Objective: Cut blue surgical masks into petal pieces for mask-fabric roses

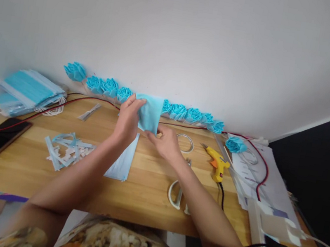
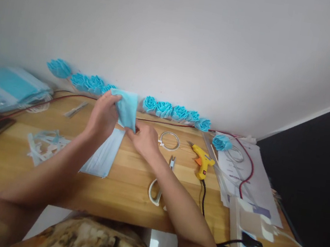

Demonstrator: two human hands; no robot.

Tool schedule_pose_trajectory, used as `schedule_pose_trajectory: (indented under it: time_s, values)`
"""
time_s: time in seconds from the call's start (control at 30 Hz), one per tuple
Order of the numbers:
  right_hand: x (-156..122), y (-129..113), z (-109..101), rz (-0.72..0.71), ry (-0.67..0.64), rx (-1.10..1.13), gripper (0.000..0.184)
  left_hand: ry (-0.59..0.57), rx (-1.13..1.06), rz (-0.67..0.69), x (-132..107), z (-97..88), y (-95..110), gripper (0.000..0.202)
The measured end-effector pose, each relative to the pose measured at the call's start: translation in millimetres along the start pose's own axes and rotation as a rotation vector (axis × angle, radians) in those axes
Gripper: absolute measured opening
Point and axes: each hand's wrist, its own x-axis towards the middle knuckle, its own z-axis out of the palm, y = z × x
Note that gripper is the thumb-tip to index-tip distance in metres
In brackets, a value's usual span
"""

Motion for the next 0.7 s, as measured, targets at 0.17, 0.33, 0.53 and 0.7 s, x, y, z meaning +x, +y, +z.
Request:
schedule_pose_trajectory:
  time_s: [0.17, 0.33, 0.53, 0.7]
  values:
    - [3, 6, -8, -0.07, -0.143, 0.026, 0.027, 0.025, 0.184, 0.223, -3, 4.5, -11, 0.027]
    - [10, 13, -62, -0.173, -0.249, 0.086, 0.025, -0.029, 0.314, 0.313, -3, 1.5, -17, 0.019]
    - [4, 3, -80, -0.197, 0.119, 0.22, 0.034, -0.212, 0.396, 0.357, -16, 10.8, -19, 0.017]
    - [5, 2, -66, -0.276, 0.135, 0.138, 0.018, -0.32, 0.406, 0.325, -26, 18.1, -21, 0.017]
